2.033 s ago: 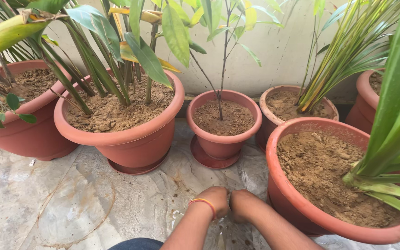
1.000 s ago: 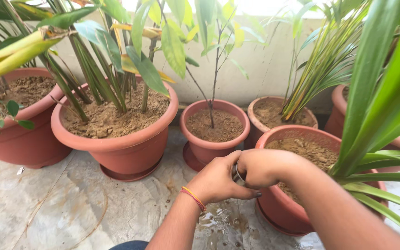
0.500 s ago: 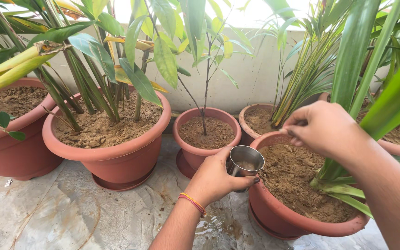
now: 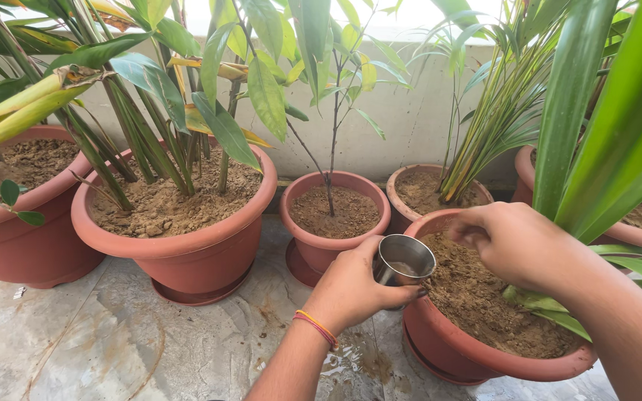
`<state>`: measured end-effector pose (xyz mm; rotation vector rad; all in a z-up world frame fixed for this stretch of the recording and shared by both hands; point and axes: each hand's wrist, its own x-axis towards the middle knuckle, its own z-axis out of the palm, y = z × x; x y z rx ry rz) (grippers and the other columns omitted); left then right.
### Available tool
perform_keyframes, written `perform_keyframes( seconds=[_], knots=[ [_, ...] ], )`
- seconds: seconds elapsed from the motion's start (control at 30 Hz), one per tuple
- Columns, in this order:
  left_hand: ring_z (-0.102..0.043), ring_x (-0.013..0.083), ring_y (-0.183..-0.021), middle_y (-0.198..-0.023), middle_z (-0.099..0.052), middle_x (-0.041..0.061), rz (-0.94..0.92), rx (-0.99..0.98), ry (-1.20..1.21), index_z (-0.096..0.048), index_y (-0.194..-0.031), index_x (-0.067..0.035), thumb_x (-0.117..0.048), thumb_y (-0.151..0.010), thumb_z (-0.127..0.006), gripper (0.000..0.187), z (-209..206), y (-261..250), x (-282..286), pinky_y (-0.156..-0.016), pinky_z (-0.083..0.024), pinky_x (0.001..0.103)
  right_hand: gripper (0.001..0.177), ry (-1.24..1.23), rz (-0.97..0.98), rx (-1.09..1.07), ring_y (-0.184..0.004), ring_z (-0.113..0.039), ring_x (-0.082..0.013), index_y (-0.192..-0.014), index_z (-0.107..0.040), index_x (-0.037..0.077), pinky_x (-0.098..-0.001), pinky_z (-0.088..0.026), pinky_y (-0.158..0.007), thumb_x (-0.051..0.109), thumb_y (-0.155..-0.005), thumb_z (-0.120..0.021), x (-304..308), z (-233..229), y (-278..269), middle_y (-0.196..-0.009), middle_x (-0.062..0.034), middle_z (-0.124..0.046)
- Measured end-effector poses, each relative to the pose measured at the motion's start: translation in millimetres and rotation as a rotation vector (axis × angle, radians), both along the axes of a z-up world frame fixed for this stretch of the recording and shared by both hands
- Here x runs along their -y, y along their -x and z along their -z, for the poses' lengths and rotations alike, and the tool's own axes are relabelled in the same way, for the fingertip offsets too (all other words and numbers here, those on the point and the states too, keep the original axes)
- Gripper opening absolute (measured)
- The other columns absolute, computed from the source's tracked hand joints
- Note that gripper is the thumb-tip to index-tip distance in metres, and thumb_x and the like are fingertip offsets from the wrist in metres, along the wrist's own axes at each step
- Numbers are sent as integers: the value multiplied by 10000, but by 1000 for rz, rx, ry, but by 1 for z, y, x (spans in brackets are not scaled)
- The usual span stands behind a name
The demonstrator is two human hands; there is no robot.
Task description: The person waters a potted plant using a metal cup, pouring water into the soil and then patting the soil down with their hands.
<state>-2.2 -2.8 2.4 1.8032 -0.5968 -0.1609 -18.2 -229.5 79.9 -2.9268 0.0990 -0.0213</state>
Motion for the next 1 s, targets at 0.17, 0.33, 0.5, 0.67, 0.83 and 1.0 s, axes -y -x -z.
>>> perform_keyframes(
  seconds=[0.17, 0.33, 0.5, 0.67, 0.83, 1.0],
  knots=[
    [-742, 128, -890, -1007, -790, 42, 3, 36, -43, -692, -1152, -95, -341, -645, -883, 594, -3, 5, 9, -824, -582, 301, 312, -488, -458, 70, -862, -774, -226, -971, -779, 0, -363, -602, -809, 3, -764, -545, -26, -8, 14, -931, -118, -771],
    [-771, 186, -886, -986, -799, 80, -4, 91, -71, -683, -1143, -92, -373, -645, -858, 597, -3, 11, 19, -817, -595, 338, 212, -113, -323, -142, -794, -754, -255, -947, -750, 22, -395, -573, -778, 102, -812, -607, -39, 4, 12, -846, -161, -774],
    [-753, 305, -949, -1044, -780, 133, -54, 289, -86, -663, -1262, -132, -379, -636, -836, 695, -2, 23, 29, -830, -588, 405, 230, -12, -262, -369, -793, -728, -255, -923, -755, 27, -412, -543, -779, 55, -755, -601, -32, 19, 0, -825, -151, -747],
    [-754, 301, -951, -1010, -782, 123, -89, 209, -156, -665, -1189, -133, -419, -655, -848, 632, -2, 26, 34, -832, -588, 408, 285, -465, -309, -462, -692, -614, -204, -941, -835, 6, -396, -489, -657, 19, -767, -611, 3, 31, -18, -765, -154, -697],
    [-770, 268, -956, -1012, -780, 114, -160, 185, -135, -658, -1149, -104, -385, -673, -858, 588, -2, 23, 31, -830, -597, 384, 245, -892, -194, -80, -805, -774, -175, -951, -765, -43, -325, -614, -791, 25, -817, -571, 34, 21, -7, -865, -115, -811],
    [-772, 210, -972, -1042, -788, 75, -163, 141, -65, -665, -1171, -106, -350, -662, -874, 603, -11, 30, 32, -836, -590, 353, 255, -112, 79, 32, -873, -745, -236, -1037, -694, -3, -361, -595, -820, 180, -882, -778, 39, 16, 28, -930, -142, -771]
  ],
)
